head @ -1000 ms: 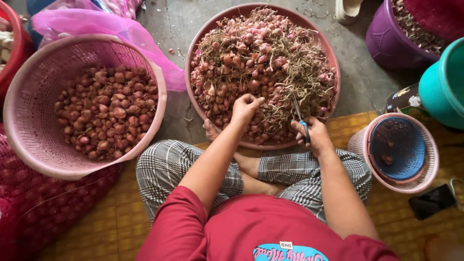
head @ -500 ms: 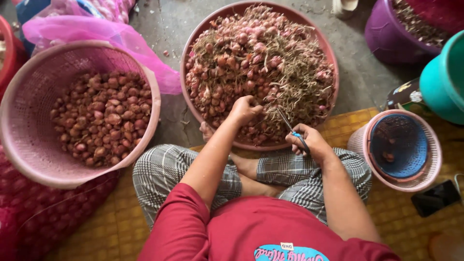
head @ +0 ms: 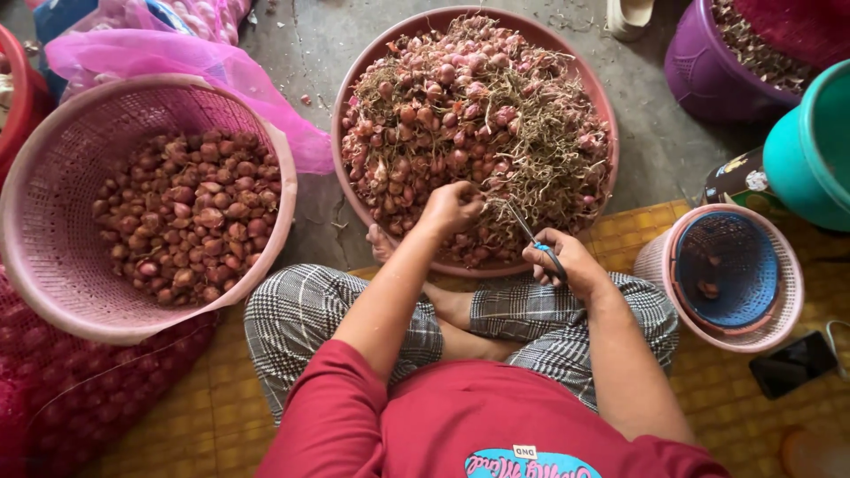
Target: The person sits on the floor and trims dried roots and stems off shallots using scissors, one shallot at a time, placing the trimmed shallots into a nearby basket and the cut-off roots aside.
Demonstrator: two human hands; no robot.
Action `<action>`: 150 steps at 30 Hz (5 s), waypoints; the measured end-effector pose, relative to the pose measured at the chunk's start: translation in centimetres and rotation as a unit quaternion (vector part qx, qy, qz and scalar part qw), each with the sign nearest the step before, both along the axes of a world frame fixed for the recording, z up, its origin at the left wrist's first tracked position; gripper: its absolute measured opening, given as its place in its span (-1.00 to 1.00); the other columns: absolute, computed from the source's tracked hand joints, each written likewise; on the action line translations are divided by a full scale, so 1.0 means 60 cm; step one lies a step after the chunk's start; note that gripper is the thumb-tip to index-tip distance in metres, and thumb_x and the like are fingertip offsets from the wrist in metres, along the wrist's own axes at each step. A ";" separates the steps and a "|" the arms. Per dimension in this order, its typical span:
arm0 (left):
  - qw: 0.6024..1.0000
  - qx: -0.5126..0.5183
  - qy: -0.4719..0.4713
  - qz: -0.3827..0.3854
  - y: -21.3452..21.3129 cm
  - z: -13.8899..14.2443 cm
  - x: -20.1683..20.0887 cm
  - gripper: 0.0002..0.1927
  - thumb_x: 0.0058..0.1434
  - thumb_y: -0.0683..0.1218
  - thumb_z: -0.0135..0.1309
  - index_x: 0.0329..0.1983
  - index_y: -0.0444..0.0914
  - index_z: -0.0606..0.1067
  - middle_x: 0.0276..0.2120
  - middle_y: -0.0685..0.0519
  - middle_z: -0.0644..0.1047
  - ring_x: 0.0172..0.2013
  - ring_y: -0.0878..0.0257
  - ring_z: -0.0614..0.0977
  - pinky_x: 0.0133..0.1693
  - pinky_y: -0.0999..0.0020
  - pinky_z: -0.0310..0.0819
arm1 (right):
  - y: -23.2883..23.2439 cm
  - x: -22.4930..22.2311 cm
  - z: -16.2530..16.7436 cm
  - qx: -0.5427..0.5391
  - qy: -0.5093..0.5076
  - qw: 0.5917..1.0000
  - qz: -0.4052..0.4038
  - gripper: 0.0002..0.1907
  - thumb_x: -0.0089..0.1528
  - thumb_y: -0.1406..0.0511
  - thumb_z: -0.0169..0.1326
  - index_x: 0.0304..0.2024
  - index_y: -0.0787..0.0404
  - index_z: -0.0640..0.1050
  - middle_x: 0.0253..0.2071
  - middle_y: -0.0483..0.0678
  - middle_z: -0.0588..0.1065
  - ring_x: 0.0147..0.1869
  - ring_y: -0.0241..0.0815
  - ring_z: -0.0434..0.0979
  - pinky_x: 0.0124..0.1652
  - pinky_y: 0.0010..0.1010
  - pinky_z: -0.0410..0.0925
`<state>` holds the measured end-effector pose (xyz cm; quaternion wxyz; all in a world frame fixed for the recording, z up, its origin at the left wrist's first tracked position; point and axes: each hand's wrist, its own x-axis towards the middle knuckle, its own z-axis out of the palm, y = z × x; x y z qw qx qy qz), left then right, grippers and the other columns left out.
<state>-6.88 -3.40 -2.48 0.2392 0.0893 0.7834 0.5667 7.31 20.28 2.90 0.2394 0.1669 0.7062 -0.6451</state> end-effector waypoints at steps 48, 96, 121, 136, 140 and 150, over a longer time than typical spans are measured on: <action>0.997 0.012 0.072 -0.032 0.014 0.024 0.038 -0.64 0.29 0.03 0.18 0.02 -0.29 0.51 -0.42 -0.07 0.59 -0.40 0.27 0.55 -0.28 0.31 0.50 | -0.047 -0.053 0.002 0.029 0.022 0.997 -0.073 -0.46 0.02 0.17 0.42 -0.10 0.33 0.49 -0.55 -0.12 0.48 -0.57 -0.34 0.44 -0.57 -0.52 0.27; 0.964 0.150 0.196 0.100 -0.052 0.106 0.012 -0.87 0.28 -0.17 0.21 -0.15 -0.26 0.52 -0.34 0.19 0.56 -0.37 0.48 0.54 -0.31 0.51 0.52 | -0.031 -0.065 -0.020 0.021 0.086 0.992 -0.094 -0.54 0.10 0.16 0.36 -0.13 0.27 0.48 -0.46 -0.09 0.51 -0.53 -0.33 0.46 -0.53 -0.50 0.31; 0.885 -0.135 0.434 -0.101 0.083 0.069 0.033 -0.71 -0.10 -0.08 0.26 -0.24 -0.12 0.62 -0.08 -0.11 0.48 -0.09 -0.21 0.50 -0.25 -0.03 0.47 | -0.004 -0.048 -0.013 0.090 0.174 0.962 -0.190 -0.57 0.13 0.16 0.39 -0.10 0.28 0.58 -0.43 -0.16 0.51 -0.50 -0.39 0.41 -0.47 -0.53 0.31; 0.885 -0.129 0.431 -0.119 0.050 0.014 0.127 -0.32 -0.07 -0.12 0.28 0.21 -0.10 0.47 0.15 -0.17 0.36 0.07 -0.20 0.40 0.11 0.02 0.38 | -0.029 -0.288 0.127 0.492 0.407 0.769 0.007 -0.13 -0.14 0.13 0.49 0.19 0.16 0.50 0.05 0.23 0.54 0.13 0.22 0.53 0.08 -0.05 0.39; 0.893 -0.109 0.418 -0.123 0.039 0.015 0.140 -0.20 -0.02 -0.12 0.29 0.37 -0.05 0.36 0.26 -0.12 0.33 0.15 -0.16 0.39 0.20 0.00 0.36 | -0.056 -0.357 0.144 0.472 0.289 0.822 0.136 -0.10 -0.04 0.19 0.40 0.34 0.09 0.36 0.10 0.26 0.50 0.16 0.23 0.51 0.16 -0.11 0.37; 0.908 -0.119 0.372 -0.153 0.067 -0.033 0.124 -0.23 -0.08 -0.11 0.32 0.28 -0.05 0.41 0.30 -0.21 0.26 0.21 -0.24 0.30 0.16 -0.13 0.26 | -0.068 -0.315 0.117 0.500 0.292 0.812 0.076 -0.42 0.12 0.19 0.31 0.20 0.08 0.54 -0.06 0.23 0.56 0.02 0.18 0.57 0.02 -0.08 0.41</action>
